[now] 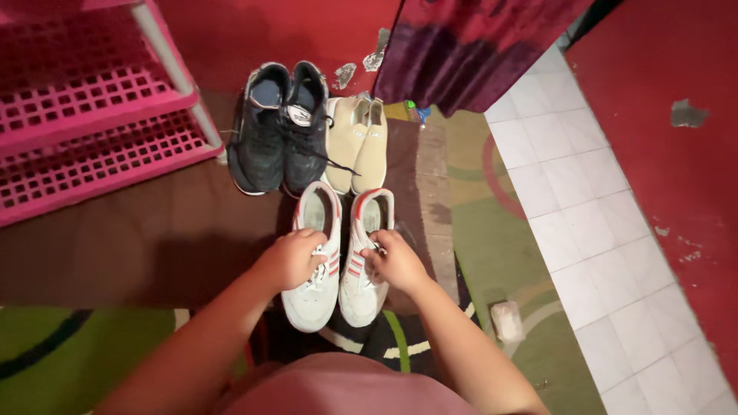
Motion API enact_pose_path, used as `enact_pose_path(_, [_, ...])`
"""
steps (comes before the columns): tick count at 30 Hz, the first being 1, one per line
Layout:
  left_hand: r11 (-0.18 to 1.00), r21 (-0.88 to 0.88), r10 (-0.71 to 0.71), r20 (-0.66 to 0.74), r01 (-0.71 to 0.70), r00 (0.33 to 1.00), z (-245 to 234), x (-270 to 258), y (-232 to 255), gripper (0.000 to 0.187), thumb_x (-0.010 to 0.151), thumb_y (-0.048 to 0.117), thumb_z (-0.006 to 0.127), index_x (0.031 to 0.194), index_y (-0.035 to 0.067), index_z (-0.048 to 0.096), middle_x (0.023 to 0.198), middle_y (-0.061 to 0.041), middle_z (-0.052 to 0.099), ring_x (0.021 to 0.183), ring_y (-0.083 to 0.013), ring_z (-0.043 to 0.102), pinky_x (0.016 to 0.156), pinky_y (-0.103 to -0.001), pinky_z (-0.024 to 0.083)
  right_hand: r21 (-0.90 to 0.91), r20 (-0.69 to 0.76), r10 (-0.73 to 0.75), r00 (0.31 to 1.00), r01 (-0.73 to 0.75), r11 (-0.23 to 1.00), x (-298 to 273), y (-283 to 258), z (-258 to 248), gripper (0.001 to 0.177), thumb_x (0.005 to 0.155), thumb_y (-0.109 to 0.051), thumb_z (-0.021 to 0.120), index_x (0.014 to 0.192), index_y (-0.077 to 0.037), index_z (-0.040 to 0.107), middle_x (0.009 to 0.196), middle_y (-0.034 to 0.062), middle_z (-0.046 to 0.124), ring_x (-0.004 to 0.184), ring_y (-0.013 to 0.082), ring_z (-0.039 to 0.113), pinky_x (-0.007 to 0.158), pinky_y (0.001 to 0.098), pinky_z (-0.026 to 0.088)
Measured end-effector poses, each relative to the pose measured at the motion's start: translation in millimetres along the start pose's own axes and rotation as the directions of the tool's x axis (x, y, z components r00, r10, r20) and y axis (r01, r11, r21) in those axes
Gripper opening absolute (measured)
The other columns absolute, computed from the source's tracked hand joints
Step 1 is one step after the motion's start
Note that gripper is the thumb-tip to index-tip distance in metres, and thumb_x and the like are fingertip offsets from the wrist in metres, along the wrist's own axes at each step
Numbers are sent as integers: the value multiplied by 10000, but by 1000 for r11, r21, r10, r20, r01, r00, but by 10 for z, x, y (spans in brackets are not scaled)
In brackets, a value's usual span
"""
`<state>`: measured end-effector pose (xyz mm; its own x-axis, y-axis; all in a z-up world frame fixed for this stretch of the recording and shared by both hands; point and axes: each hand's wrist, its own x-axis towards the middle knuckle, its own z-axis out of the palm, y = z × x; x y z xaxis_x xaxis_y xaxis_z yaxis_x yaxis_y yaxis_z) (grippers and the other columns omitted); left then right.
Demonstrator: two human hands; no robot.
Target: The person organizes shoes by picking up a pair of dark sneakers with green accents, tying the laces, and placing them on a pink shoe rack. They then pick up a pair of white sneakers, tie the laces, and place them on the floor next to other shoes.
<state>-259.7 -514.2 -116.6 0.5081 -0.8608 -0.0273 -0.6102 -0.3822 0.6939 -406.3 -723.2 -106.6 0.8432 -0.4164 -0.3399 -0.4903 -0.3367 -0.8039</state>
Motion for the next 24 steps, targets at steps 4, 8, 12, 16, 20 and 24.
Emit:
enact_pose_path(4, [999, 39, 6, 48, -8, 999, -80, 30, -197, 313, 843, 209, 726, 1129, 110, 646, 1140, -122, 650, 1136, -370, 589, 950, -478, 460, -139, -52, -82, 995, 74, 987, 201, 84, 279, 281, 922, -211, 739, 1140, -53, 657, 1123, 115, 602, 742, 215, 731, 660, 345, 588])
enact_pose_path(8, [998, 64, -18, 133, 10, 991, -157, 42, -446, 302, 863, 211, 708, 1145, 127, 639, 1181, -108, 640, 1150, -360, 582, 960, -471, 459, -314, -160, -227, 961, 169, 934, 214, 110, 428, 299, 907, -176, 767, 1173, -66, 684, 1142, 129, 615, 889, 262, 670, 780, 379, 559])
enact_pose_path(12, [996, 91, 5, 184, -22, 983, -190, 24, -676, 255, 857, 205, 703, 1097, 133, 655, 1164, -94, 651, 1148, -349, 591, 959, -467, 467, -245, -326, -231, 917, 154, 957, 48, 64, 453, 417, 843, -150, 779, 1218, -52, 626, 1181, 152, 577, 892, 259, 673, 768, 361, 576])
enact_pose_path(16, [997, 77, 11, 177, -25, 984, -176, 1, -861, 262, 816, 148, 688, 1076, 134, 662, 1148, -94, 655, 1133, -348, 595, 957, -463, 472, -147, -469, -106, 877, 40, 988, -44, 178, 529, 457, 816, -136, 830, 1191, -26, 594, 1151, 163, 565, 857, 221, 711, 750, 321, 601])
enact_pose_path(20, [998, 51, 29, 129, -36, 991, -103, -6, -951, 248, 823, 141, 680, 1070, 128, 659, 1126, -92, 663, 1127, -342, 606, 959, -454, 481, 206, -364, 33, 931, 46, 978, -44, 398, 593, 344, 886, -69, 749, 1171, 26, 582, 1056, 116, 666, 824, 155, 746, 710, 291, 614])
enact_pose_path(24, [998, 70, -4, 72, -1, 997, -112, 1, -838, 263, 799, 185, 716, 1054, 144, 663, 1118, -84, 655, 1103, -332, 611, 910, -453, 503, 447, -280, 82, 957, 54, 893, -69, 373, 656, 330, 909, -46, 704, 1174, 40, 528, 943, 116, 705, 791, 144, 741, 683, 277, 612])
